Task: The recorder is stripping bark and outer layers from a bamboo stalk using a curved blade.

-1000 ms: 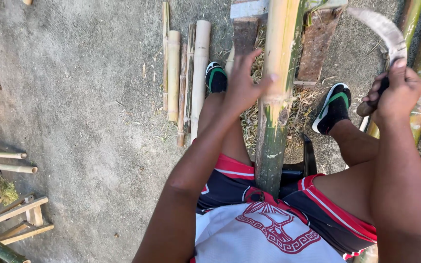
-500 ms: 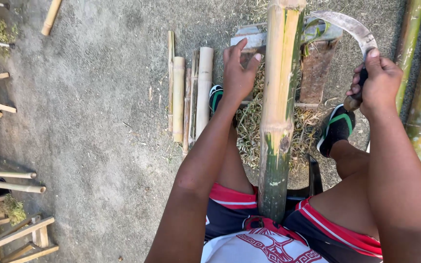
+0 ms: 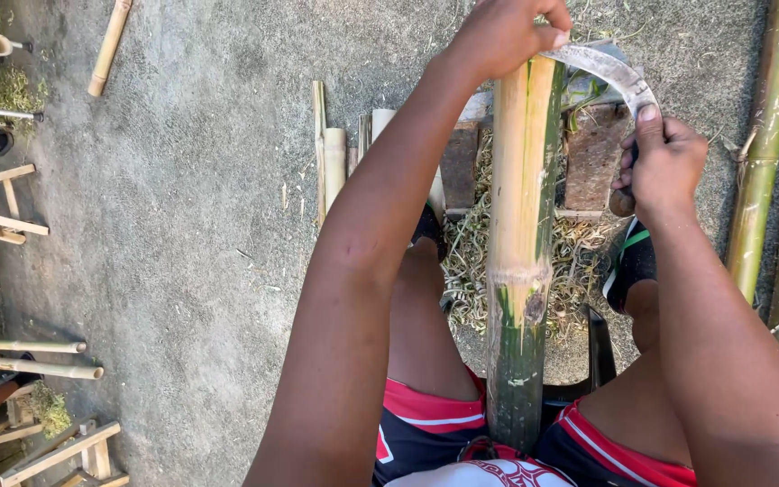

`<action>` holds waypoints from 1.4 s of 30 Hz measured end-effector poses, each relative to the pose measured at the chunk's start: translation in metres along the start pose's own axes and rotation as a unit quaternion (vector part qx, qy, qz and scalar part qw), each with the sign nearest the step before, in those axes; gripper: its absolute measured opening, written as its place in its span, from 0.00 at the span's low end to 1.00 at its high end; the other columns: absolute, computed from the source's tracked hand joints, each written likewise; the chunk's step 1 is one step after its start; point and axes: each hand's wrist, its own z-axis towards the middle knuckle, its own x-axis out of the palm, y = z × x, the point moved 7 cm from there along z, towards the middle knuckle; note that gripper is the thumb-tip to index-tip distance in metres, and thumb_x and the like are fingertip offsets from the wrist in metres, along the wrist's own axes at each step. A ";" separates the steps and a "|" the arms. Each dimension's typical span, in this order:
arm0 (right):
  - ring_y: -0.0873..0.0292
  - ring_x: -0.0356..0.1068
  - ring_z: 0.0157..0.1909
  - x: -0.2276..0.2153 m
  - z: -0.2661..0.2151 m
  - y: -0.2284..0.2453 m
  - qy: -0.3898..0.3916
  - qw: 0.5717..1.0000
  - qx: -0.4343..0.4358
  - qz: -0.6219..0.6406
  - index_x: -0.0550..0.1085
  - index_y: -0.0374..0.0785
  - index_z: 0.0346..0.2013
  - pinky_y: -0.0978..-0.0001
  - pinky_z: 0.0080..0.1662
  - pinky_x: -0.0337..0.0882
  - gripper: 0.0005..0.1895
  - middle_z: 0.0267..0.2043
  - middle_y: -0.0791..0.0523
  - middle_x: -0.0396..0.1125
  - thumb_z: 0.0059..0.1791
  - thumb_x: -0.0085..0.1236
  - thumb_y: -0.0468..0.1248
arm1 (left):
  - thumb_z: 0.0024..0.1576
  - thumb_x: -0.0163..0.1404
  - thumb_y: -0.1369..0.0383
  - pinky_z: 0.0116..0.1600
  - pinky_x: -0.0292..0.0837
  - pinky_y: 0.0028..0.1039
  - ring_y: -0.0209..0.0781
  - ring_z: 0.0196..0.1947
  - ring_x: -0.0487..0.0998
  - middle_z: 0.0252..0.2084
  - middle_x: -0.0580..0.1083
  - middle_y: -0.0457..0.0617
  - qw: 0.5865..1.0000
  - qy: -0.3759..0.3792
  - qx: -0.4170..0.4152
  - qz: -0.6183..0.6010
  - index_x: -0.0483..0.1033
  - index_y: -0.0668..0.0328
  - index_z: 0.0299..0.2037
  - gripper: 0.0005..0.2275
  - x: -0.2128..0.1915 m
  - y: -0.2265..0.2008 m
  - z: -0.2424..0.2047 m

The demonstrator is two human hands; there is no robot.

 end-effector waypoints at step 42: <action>0.64 0.61 0.17 -0.007 -0.019 0.010 0.025 0.997 0.005 -0.069 0.71 0.35 0.30 0.68 0.20 0.64 0.24 0.21 0.57 0.63 0.63 0.50 0.49 | 0.48 0.66 0.62 0.39 0.77 0.31 0.31 0.33 0.83 0.34 0.83 0.40 0.946 0.321 -0.026 -0.040 0.86 0.47 0.37 0.09 0.072 0.025 0.018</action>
